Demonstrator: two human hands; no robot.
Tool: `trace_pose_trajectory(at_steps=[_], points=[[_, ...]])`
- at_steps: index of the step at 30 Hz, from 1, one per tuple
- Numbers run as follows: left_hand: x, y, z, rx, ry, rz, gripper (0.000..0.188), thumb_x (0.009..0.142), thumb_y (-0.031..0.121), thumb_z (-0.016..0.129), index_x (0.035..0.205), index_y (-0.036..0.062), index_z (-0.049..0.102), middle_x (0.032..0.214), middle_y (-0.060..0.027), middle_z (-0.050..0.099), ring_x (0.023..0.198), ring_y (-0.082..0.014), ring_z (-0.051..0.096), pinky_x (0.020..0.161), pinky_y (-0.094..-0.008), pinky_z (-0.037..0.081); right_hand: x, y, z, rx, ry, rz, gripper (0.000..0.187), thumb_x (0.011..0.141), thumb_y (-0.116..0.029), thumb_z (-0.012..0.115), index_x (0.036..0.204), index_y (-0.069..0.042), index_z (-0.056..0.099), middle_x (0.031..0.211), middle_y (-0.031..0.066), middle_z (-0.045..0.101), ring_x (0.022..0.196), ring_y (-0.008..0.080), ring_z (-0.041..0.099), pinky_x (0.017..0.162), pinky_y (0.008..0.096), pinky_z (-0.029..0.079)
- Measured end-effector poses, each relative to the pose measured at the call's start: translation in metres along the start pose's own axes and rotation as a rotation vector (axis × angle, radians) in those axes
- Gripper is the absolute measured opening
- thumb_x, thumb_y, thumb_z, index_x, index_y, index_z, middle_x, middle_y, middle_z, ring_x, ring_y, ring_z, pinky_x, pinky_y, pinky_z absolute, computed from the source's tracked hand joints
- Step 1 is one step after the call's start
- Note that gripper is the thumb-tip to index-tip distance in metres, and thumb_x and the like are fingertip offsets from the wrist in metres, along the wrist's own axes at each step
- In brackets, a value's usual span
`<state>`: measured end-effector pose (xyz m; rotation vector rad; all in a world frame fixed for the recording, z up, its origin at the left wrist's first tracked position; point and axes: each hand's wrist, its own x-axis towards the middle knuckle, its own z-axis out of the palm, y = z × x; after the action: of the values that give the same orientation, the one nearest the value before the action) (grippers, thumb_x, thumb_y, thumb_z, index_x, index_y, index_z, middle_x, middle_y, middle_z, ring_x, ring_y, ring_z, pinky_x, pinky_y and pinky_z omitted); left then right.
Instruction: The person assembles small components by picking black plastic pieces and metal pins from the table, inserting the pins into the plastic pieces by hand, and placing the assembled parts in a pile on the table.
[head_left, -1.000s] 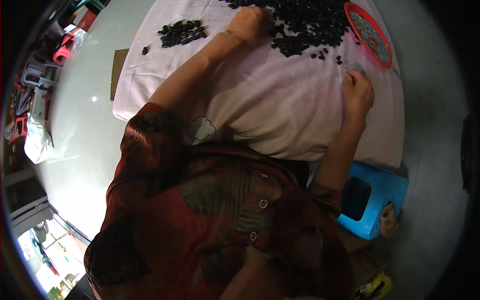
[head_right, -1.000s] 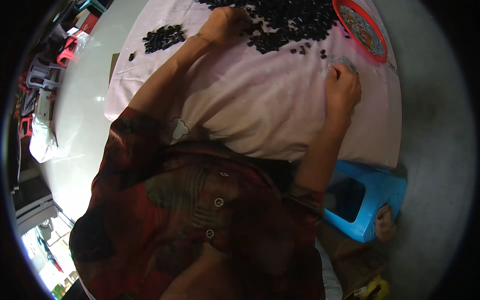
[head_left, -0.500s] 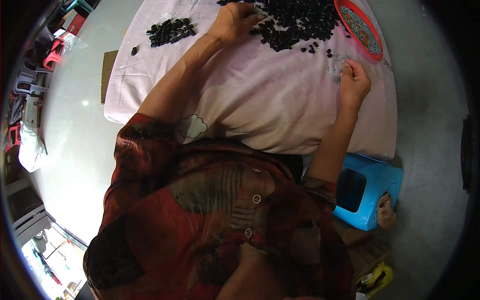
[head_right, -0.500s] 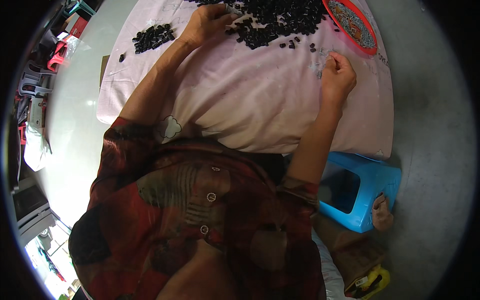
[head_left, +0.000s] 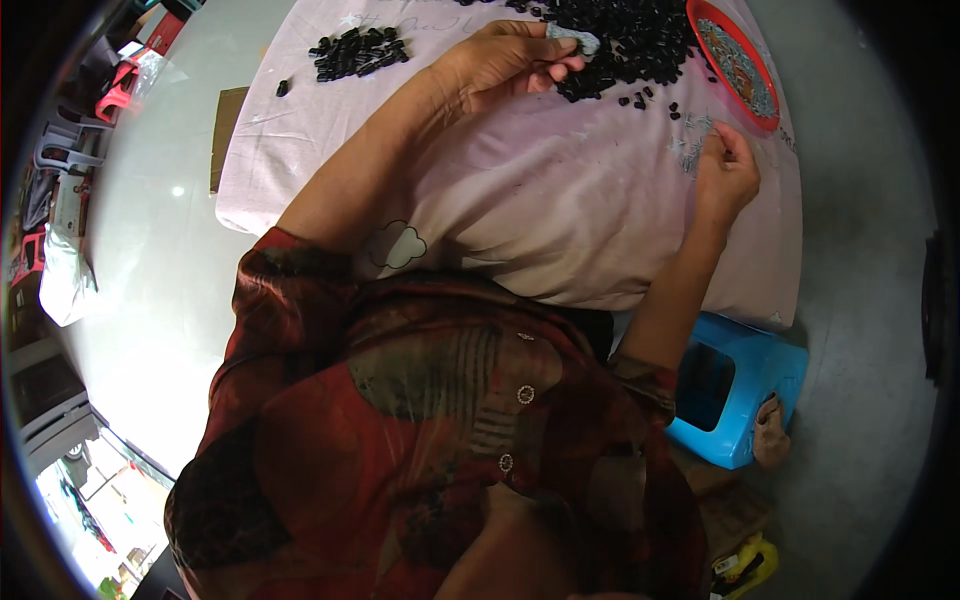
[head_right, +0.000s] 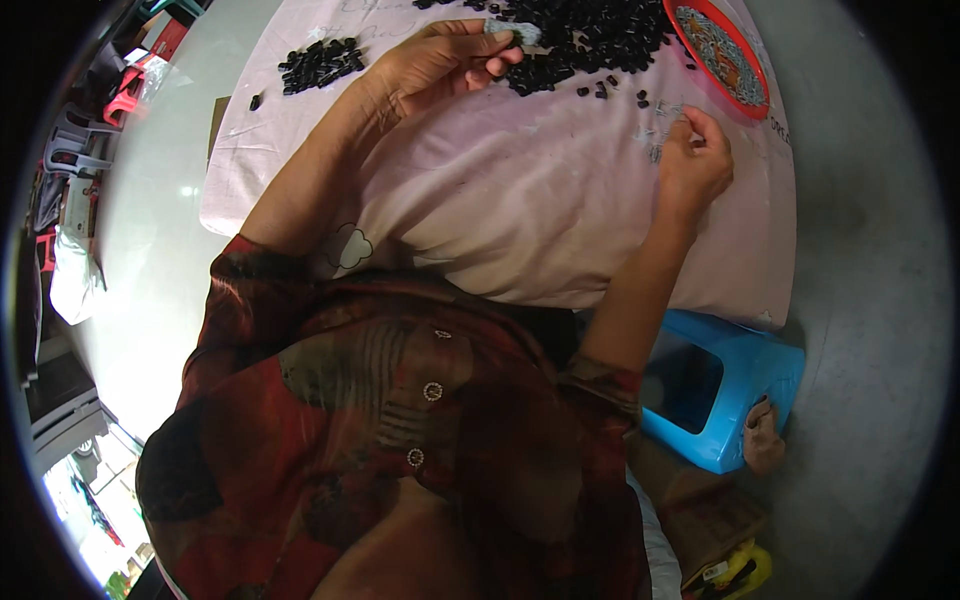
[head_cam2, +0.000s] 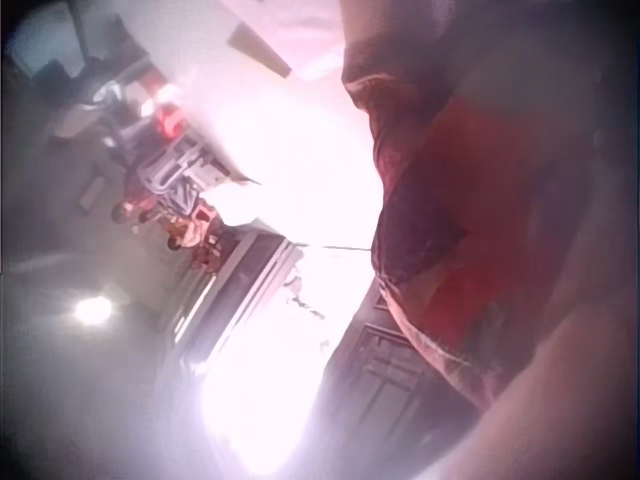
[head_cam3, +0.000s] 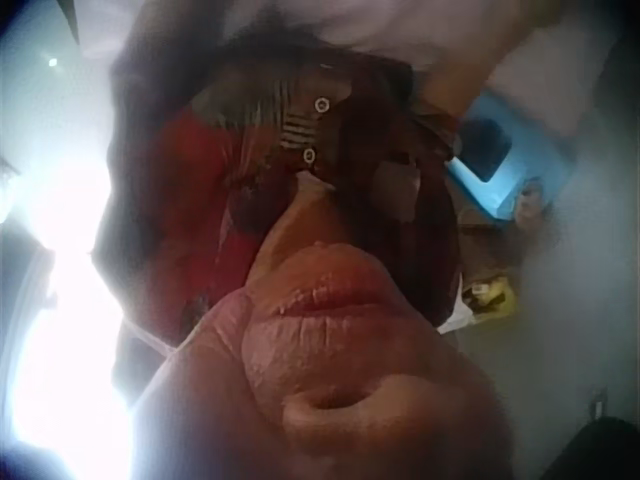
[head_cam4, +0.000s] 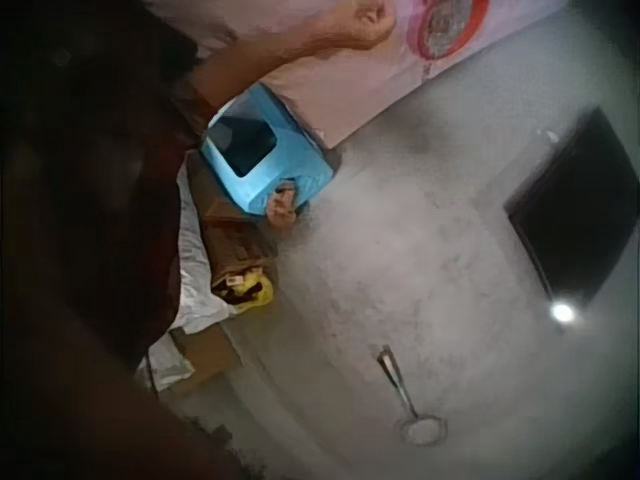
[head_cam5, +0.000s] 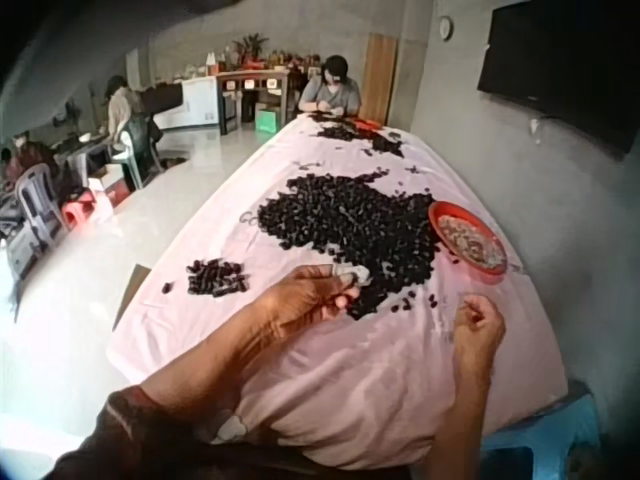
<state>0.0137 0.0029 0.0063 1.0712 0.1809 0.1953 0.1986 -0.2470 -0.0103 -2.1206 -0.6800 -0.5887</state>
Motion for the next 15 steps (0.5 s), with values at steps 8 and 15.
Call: trace_pose_trajectory(at_steps=[8,15], points=[[0.0,-0.008,0.002,-0.305,-0.131,-0.089,0.011,0.093,0.009,0.063,0.101,0.0015,0.061,0.096,-0.0112,0.069,0.072,-0.0087,0.064,0.057,-0.017,0.053,-0.005,-0.017,0.011,0.465,-0.044,0.072,0.019,0.089,-0.009,0.065,0.106,-0.003,0.071,0.086,-0.0019,0.067,0.065,0.0045,0.053,0.06,0.0198,0.044],[-0.003,-0.009,-0.001,-0.36,-0.308,-0.07,0.009,0.092,0.009,0.065,0.099,0.0039,0.064,0.092,-0.0081,0.071,0.071,-0.0072,0.064,0.058,-0.0163,0.052,-0.033,-0.103,0.003,0.772,-0.404,0.09,0.019,0.09,-0.007,0.064,0.109,-0.004,0.07,0.082,-0.0042,0.063,0.06,0.0002,0.043,0.054,0.0162,0.035]])
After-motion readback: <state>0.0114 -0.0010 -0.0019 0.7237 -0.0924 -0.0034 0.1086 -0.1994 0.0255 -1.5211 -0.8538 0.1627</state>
